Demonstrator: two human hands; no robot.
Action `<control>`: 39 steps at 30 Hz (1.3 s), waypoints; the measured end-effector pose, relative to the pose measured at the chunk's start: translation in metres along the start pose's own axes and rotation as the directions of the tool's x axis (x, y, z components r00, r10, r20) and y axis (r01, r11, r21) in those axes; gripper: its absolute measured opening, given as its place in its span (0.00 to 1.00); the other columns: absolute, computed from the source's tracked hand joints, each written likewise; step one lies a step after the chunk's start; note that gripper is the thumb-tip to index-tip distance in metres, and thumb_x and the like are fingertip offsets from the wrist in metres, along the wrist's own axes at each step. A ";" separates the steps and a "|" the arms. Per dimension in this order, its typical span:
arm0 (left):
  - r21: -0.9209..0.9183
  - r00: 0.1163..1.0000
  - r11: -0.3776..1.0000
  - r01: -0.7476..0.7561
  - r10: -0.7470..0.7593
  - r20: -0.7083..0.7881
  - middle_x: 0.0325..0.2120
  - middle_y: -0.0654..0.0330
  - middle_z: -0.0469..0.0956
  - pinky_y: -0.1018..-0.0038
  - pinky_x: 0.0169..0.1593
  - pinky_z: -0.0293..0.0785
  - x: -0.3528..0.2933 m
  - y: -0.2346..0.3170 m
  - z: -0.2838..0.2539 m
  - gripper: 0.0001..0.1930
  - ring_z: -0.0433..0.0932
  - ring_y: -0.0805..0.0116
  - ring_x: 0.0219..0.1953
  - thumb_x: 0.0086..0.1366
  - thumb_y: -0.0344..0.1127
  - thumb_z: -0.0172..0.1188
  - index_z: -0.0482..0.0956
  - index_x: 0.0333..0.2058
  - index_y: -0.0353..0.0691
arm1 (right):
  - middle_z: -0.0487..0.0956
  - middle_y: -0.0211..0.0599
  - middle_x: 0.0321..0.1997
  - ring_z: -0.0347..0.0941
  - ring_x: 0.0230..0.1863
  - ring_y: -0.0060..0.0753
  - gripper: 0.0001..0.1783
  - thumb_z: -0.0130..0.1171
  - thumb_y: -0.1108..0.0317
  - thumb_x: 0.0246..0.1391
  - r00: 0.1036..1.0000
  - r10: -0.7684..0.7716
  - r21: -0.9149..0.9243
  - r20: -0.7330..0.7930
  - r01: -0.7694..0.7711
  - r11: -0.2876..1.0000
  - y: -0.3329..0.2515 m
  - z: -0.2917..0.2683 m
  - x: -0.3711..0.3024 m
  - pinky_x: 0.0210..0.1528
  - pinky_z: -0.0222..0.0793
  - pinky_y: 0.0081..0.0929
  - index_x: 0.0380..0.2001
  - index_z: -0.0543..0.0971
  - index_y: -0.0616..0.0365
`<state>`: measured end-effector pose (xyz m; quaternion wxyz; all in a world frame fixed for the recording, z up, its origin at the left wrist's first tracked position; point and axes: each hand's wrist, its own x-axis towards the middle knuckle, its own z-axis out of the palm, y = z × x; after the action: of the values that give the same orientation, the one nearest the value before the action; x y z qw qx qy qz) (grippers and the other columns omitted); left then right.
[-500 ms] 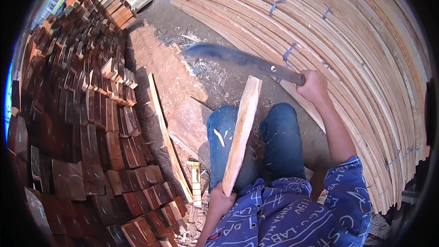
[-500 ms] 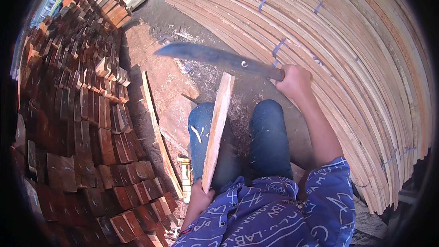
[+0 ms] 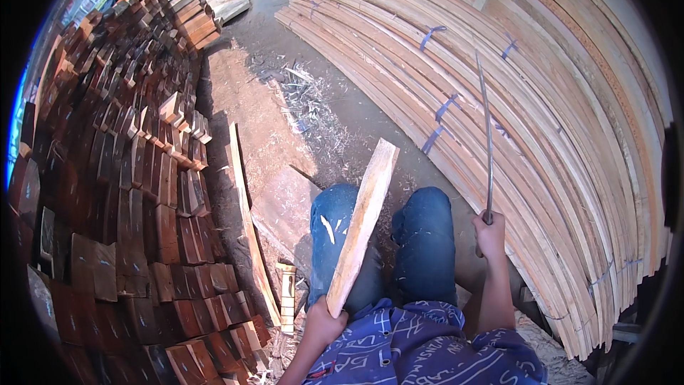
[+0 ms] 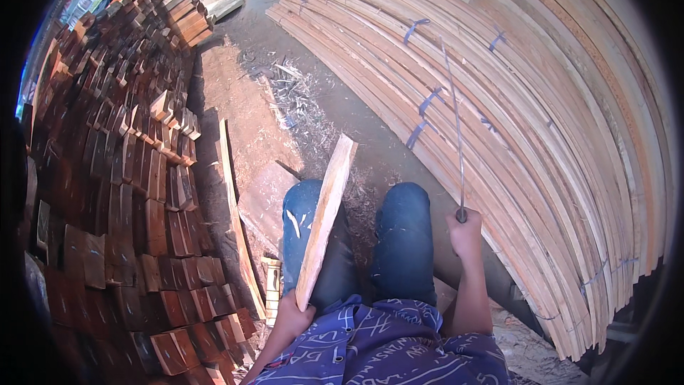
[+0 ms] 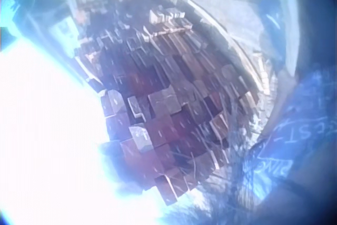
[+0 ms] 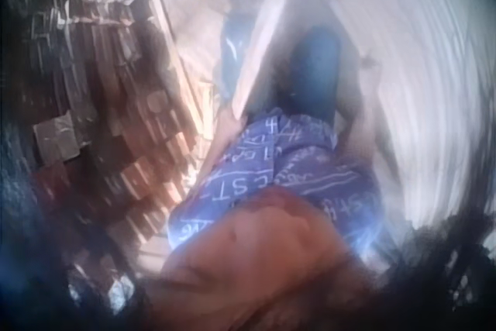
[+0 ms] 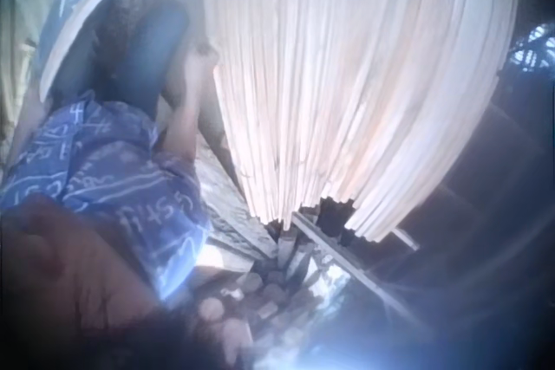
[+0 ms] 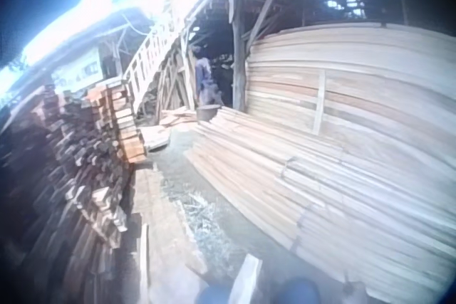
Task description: The person uses a machete to shave and shape a long piece of wood while seated. The person repeatedly strikes the wood to remove thin shavings and smooth the surface. The person rotates the wood to work on different sides.
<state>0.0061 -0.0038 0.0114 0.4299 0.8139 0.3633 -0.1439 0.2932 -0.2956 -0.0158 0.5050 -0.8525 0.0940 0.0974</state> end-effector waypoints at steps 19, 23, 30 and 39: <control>-0.222 0.997 0.975 -0.010 -0.006 -0.074 0.32 0.35 0.79 0.59 0.44 0.76 -0.040 -0.023 0.000 0.18 0.80 0.38 0.39 0.49 0.33 0.60 0.75 0.40 0.29 | 0.81 0.48 0.24 0.80 0.30 0.51 0.11 0.65 0.62 0.35 0.772 -0.562 -0.602 0.298 0.608 0.517 -0.192 0.060 0.079 0.35 0.72 0.44 0.22 0.82 0.57; -0.146 0.990 0.989 -0.029 0.009 -0.138 0.33 0.36 0.80 0.59 0.46 0.76 -0.047 -0.023 -0.007 0.19 0.81 0.41 0.40 0.49 0.34 0.62 0.76 0.40 0.31 | 0.80 0.61 0.25 0.81 0.29 0.53 0.18 0.59 0.64 0.44 0.958 -0.252 -0.535 -0.135 0.143 0.833 -0.155 -0.053 0.160 0.32 0.72 0.42 0.32 0.82 0.72; -0.197 0.994 0.974 -0.109 0.102 -0.045 0.29 0.39 0.80 0.61 0.41 0.77 -0.023 -0.021 -0.008 0.17 0.82 0.45 0.35 0.48 0.33 0.62 0.77 0.37 0.29 | 0.61 0.26 0.09 0.57 0.06 0.23 0.08 0.56 0.71 0.49 0.908 0.263 0.186 -0.326 -0.212 0.960 0.095 -0.140 0.001 0.08 0.57 0.26 0.22 0.67 0.57; -0.146 0.969 0.971 -0.188 0.208 0.134 0.25 0.49 0.76 0.65 0.39 0.73 0.001 -0.016 -0.017 0.15 0.77 0.59 0.29 0.51 0.33 0.63 0.76 0.36 0.30 | 0.64 0.27 0.11 0.60 0.09 0.24 0.10 0.58 0.71 0.50 0.883 0.463 0.384 -0.077 -0.403 0.831 0.134 -0.084 -0.128 0.11 0.58 0.27 0.19 0.69 0.56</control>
<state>-0.0063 0.0160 0.0112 0.5210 0.8029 0.2556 -0.1360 0.1406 -0.4248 -0.0560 0.6060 -0.7076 0.3431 0.1194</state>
